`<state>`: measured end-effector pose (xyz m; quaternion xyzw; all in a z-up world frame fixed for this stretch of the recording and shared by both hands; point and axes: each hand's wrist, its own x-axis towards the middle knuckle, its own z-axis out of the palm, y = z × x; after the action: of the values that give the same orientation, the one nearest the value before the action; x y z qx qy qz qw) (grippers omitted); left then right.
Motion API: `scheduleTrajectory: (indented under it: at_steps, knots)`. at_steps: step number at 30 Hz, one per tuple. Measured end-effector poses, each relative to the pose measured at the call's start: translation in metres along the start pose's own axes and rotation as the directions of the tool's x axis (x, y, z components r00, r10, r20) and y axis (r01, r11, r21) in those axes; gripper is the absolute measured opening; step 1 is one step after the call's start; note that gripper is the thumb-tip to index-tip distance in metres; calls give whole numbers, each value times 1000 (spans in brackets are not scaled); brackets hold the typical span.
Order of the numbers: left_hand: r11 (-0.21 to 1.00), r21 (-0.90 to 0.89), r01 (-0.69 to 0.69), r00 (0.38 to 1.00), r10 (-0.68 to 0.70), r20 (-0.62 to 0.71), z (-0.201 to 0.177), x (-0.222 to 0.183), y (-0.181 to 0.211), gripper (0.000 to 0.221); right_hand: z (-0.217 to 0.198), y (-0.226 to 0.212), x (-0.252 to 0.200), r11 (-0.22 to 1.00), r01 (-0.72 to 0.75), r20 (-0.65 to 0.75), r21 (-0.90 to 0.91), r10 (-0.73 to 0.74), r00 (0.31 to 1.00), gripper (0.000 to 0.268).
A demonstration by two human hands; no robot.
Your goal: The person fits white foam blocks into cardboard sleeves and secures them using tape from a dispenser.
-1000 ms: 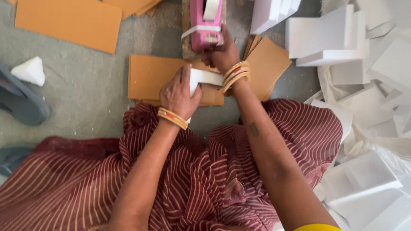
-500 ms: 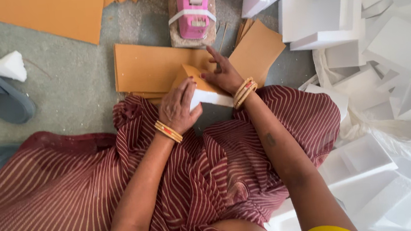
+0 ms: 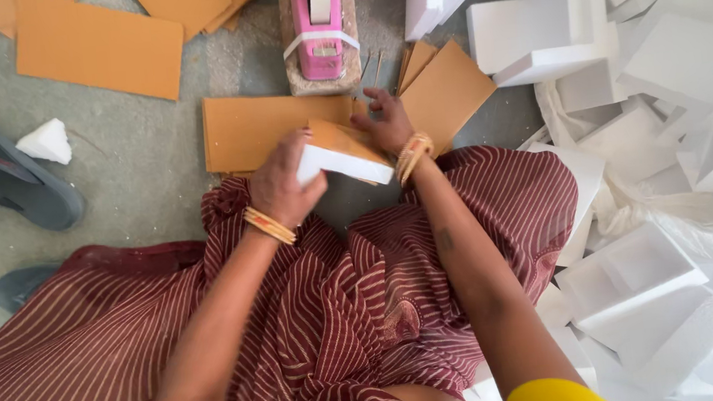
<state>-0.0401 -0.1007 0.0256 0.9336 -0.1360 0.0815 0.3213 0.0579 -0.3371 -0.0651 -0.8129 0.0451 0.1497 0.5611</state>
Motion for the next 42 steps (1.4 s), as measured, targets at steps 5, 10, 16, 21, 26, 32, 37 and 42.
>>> scheduleTrajectory:
  at_steps: [5,10,16,21,26,32,37,42]
  knots:
    - [532,-715,454,857,-479,188,-44,15,-12,45,-57,-63,-46,921,-40,23,388,34,999,46]
    - [-30,-890,456,753,-519,404,-59,5,-11,30,-59,-105,-83,866,-87,233,492,-34,972,60]
    - [-102,-887,450,725,-538,429,-41,-19,-12,20,-38,-101,-88,901,-134,420,414,-58,906,67]
    - [-159,-871,465,669,-581,463,-33,-22,-18,22,-30,-90,-77,873,-167,449,458,-65,891,64]
    - [-144,-825,546,639,-565,522,-31,-19,-18,24,-27,-86,-72,924,-30,421,380,-144,896,56]
    - [-28,-806,591,651,-573,497,-42,-11,-14,26,-20,-89,-65,936,-48,456,348,-124,881,62]
    - [271,-914,303,907,-375,190,-62,1,1,58,-19,-101,-63,856,290,292,428,-435,852,71]
    - [764,-631,132,975,-217,-58,-88,10,13,57,-14,-112,-75,837,520,102,171,-540,835,66]
